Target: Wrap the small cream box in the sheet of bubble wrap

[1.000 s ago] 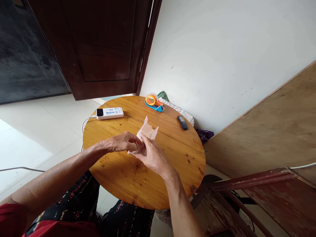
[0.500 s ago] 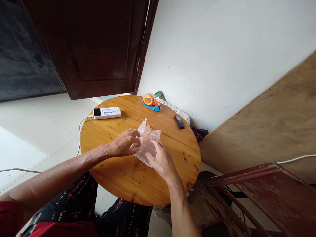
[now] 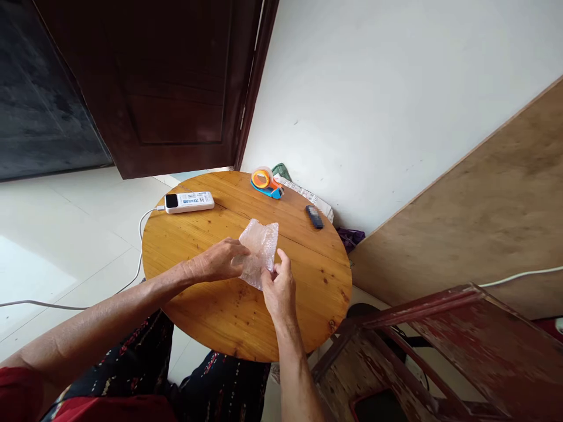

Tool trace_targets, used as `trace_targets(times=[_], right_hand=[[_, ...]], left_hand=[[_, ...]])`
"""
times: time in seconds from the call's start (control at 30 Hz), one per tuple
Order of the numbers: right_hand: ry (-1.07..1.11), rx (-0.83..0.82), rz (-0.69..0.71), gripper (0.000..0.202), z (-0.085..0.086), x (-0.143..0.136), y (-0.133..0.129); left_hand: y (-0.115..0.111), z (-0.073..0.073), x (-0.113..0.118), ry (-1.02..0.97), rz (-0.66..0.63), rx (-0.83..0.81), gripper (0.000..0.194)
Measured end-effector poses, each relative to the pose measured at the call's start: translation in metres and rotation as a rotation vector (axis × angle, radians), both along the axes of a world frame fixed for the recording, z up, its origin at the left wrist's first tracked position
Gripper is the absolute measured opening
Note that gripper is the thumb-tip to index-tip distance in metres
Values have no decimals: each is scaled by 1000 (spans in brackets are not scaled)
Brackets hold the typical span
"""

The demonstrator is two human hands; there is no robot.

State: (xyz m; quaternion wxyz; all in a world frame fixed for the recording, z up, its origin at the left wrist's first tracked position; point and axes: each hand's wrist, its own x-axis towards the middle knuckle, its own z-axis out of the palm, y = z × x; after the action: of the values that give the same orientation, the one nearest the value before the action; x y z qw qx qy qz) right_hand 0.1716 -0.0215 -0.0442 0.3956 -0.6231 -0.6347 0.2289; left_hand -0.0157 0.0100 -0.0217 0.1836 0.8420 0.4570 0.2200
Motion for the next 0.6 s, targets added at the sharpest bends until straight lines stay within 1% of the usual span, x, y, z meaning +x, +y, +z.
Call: trace_targets(times=[0.13,0.27,0.33,0.43,0.53,0.6], right_hand=[[1,115,35,55,4,-9,2],[5,143,81,48,10,-19,5],[42,116,91,46,11,-25,7],[117,39,86,46,12,-31,8],[194,-68,103,52,16,-29,6],[233,-156,142,57,21,-24,2]], left_hand=[[-3,1,3,54,58,-9,20],[-6,8,4,112,103,19,22],[-7,11,3,119,131,23,22],[-10,12,3,91,134,-33,21],[-9,10,4,13,128,-121,22],[-7,5,4,-56,124,-168,24]])
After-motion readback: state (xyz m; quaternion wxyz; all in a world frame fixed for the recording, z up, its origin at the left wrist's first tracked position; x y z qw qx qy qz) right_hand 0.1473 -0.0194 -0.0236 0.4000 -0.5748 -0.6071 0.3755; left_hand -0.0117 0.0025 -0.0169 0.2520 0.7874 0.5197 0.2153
